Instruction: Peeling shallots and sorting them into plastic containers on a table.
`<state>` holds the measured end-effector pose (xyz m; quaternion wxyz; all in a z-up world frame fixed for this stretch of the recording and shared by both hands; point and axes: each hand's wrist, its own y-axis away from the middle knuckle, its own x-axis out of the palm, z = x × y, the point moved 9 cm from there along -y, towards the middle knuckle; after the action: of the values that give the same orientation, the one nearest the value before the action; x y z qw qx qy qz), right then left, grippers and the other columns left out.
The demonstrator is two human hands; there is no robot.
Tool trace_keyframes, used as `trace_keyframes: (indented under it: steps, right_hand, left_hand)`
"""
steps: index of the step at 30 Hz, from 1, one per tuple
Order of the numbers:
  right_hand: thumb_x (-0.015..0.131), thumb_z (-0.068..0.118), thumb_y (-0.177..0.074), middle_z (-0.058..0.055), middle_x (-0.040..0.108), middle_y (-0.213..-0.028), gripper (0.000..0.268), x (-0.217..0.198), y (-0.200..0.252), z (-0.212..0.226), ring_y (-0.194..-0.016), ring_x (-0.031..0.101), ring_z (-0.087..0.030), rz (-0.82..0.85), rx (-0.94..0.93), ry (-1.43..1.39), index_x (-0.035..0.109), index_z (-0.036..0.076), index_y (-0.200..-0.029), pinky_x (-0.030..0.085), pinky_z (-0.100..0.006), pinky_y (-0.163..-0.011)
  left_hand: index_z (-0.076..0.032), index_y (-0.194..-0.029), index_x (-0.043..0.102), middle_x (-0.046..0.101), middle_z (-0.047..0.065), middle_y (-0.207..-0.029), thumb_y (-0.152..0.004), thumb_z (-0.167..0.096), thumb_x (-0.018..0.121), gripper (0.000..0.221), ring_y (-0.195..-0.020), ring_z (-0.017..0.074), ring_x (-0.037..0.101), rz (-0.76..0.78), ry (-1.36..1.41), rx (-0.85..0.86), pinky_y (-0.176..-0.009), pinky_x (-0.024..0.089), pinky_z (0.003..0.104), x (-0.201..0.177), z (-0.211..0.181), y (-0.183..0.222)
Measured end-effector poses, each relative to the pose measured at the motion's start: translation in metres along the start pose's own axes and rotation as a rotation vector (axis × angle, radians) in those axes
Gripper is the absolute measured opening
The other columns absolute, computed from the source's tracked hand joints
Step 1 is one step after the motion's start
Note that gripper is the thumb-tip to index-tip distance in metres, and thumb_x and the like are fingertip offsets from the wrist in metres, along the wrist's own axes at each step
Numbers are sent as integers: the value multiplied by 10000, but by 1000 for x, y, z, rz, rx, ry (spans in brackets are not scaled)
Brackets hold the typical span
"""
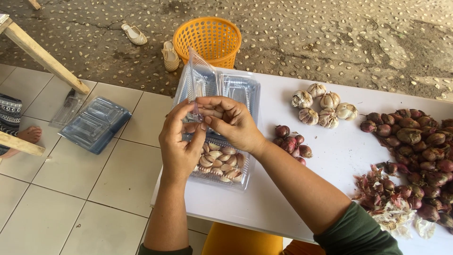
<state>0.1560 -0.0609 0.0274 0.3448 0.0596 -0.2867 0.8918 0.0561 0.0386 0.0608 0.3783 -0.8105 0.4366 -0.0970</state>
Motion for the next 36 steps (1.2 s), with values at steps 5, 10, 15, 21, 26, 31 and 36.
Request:
trace_keyframes:
  steps: [5, 10, 15, 21, 26, 31, 36]
  right_hand:
    - [680, -91, -911, -186, 704, -1077, 280, -3, 4, -6, -1007, 750, -282, -66, -81, 189, 597, -71, -1177, 638, -339, -783]
    - [664, -53, -928, -158, 686, -909, 230, 14, 0, 23, -841, 771, -321, -14, -184, 501, 569, -10, -1133, 640, -414, -708]
    - [598, -64, -947, -143, 667, -869, 202, 18, -2, 27, -782, 751, -279, 15, -223, 507, 520, -5, -1124, 635, -419, -674]
    - [454, -92, -987, -124, 573, -1011, 145, -7, 0, 44, -936, 723, -281, -133, -387, 518, 479, 10, -1087, 639, -431, -751]
    - [446, -124, -1000, -96, 469, -1069, 241, -23, -7, 95, -1039, 616, -230, -311, -518, 712, 633, 28, -995, 594, -365, -851]
    - [591, -103, -991, -107, 518, -1311, 267, -95, -8, 104, -1218, 552, -213, -508, -441, 493, 690, 78, -1159, 595, -271, -923]
    - [599, -149, -963, -155, 673, -1108, 255, -150, 2, 131, -854, 645, -194, -670, -469, 132, 651, -21, -1177, 615, -313, -784]
  left_hand:
    - [-6, -1187, 555, 580, 274, -1336, -919, 18, 684, 298, -997, 391, 734, 15, -21, -27, -770, 654, 425, 4, 1, 2]
    - [33, -987, 549, 593, 326, -1290, -939, 21, 628, 93, -999, 498, 699, 10, -95, -6, -723, 635, 458, 0, 7, 3]
    - [-7, -910, 561, 588, 234, -1294, -904, 21, 617, 62, -993, 395, 726, -26, -70, -85, -755, 639, 425, -2, 20, 4]
    - [15, -940, 555, 571, 259, -1244, -909, -16, 646, 101, -956, 433, 733, -80, -112, -165, -706, 635, 419, -12, 36, 7]
    - [10, -901, 560, 585, 253, -1238, -896, -16, 627, 72, -856, 335, 770, -108, 73, -351, -725, 633, 347, -20, 49, 7]
    - [-61, -866, 550, 654, 105, -1280, -910, -64, 618, 81, -801, 253, 815, -98, -5, -593, -681, 651, 301, -24, 59, 5]
    - [-73, -795, 635, 701, 59, -1064, -838, -109, 680, 72, -640, 161, 725, -137, -244, -590, -605, 546, 260, -37, 69, 7]
